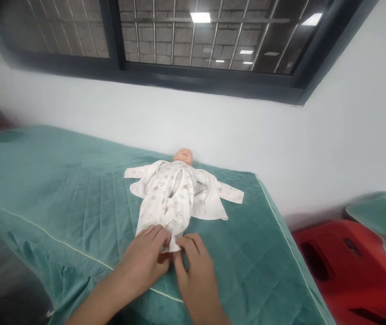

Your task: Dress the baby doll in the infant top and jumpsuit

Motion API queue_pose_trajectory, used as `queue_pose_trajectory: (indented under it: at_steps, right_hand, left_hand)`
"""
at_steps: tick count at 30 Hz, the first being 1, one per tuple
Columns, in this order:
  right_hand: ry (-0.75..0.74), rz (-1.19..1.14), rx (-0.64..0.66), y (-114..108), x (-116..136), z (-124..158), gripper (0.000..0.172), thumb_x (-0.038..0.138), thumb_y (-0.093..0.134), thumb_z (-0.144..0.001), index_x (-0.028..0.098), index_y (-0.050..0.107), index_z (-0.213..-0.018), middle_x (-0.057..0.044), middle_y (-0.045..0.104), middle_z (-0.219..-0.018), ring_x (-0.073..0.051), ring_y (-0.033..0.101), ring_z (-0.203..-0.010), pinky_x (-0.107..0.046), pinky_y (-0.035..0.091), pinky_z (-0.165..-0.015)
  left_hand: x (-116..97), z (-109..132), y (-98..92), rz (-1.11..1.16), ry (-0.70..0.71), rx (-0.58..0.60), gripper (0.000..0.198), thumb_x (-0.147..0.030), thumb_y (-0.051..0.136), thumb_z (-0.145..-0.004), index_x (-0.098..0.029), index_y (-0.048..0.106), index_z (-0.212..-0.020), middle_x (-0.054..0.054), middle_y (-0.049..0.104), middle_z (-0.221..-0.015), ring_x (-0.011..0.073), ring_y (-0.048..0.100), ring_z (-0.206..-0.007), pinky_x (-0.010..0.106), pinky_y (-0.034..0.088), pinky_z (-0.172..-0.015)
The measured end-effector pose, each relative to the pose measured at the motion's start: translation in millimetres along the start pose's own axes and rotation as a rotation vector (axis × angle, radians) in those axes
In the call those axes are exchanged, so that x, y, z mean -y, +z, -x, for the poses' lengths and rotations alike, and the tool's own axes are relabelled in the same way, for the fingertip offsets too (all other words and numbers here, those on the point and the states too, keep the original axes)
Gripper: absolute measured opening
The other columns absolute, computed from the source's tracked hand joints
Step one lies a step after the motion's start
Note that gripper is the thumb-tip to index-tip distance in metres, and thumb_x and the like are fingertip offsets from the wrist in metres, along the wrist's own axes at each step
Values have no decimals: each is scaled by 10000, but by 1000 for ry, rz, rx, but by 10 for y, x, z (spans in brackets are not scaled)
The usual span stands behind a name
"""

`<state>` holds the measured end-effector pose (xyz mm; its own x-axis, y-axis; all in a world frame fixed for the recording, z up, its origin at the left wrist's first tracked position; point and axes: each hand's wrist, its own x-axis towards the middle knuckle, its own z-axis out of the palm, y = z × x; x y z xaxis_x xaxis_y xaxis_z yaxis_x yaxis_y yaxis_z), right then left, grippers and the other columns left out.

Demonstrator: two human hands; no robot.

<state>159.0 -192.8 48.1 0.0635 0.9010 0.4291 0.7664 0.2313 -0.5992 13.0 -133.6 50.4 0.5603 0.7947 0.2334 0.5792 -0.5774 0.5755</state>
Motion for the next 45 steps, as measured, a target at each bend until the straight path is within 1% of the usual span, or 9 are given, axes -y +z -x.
queue_pose_trajectory:
  at_steps: [7,14,21,24,28,34,37,42,45]
  right_hand:
    - [-171,78,4,-236,201,39,194,81,463,-894,225,561,-978,-45,588,-946,-163,605,-838,-274,498,-711]
    - [-109,-3,124,48,-13,375,197,68,434,-888,215,558,-934,-49,597,-947,-162,626,-870,-277,526,-760]
    - [-52,-84,187,25,-106,382,170,105,465,-911,230,575,-944,-47,616,-963,-165,634,-914,-269,534,-799]
    - [-39,-115,156,71,-160,384,161,157,504,-919,237,584,-1033,-62,626,-1012,-172,639,-923,-261,540,-792]
    - [-15,-125,88,247,-236,418,243,176,548,-897,244,572,-1128,-77,621,-1059,-188,634,-930,-266,538,-768]
    - [-50,-69,111,394,-354,445,193,66,498,-871,226,538,-972,-33,604,-892,-158,615,-827,-254,510,-738]
    - [-90,-68,125,365,-382,460,156,72,490,-883,223,526,-892,-31,609,-874,-153,612,-817,-246,502,-723]
    - [-37,-196,206,167,-411,364,100,182,521,-929,245,591,-961,-33,637,-932,-152,629,-851,-243,513,-748]
    - [53,-99,120,37,-514,104,130,234,515,-942,250,603,-1036,-56,639,-1025,-182,624,-942,-295,518,-826]
  left_hand:
    - [-57,100,-209,480,-157,-58,103,-170,479,-871,-231,530,-805,-19,605,-746,149,566,-707,270,454,-658]
    - [182,479,-54,177,-11,-215,134,-196,465,-914,-255,581,-883,35,621,-859,197,596,-803,328,493,-731]
    - [414,667,16,20,71,-232,252,-233,568,-896,-289,590,-1140,70,629,-1092,230,597,-1017,361,521,-862]
    - [510,669,58,6,49,-229,332,-273,606,-883,-306,595,-1213,81,602,-1164,243,583,-1076,363,524,-887]
    - [598,644,97,162,-13,-232,148,-272,584,-902,-266,668,-1024,69,595,-1030,190,603,-953,289,526,-804]
    - [694,652,151,441,-154,-265,134,-315,690,-829,-209,652,-755,27,570,-849,151,586,-811,240,480,-736]
    - [746,669,142,573,-244,-257,181,-335,735,-783,-195,648,-709,16,542,-795,139,561,-755,235,461,-709]
    - [958,552,-115,752,-166,11,182,-354,744,-765,-189,676,-799,36,588,-859,173,594,-824,289,484,-783]
    - [1137,232,-241,622,-224,-92,135,-325,676,-821,-193,663,-844,44,612,-922,179,588,-844,304,489,-775]
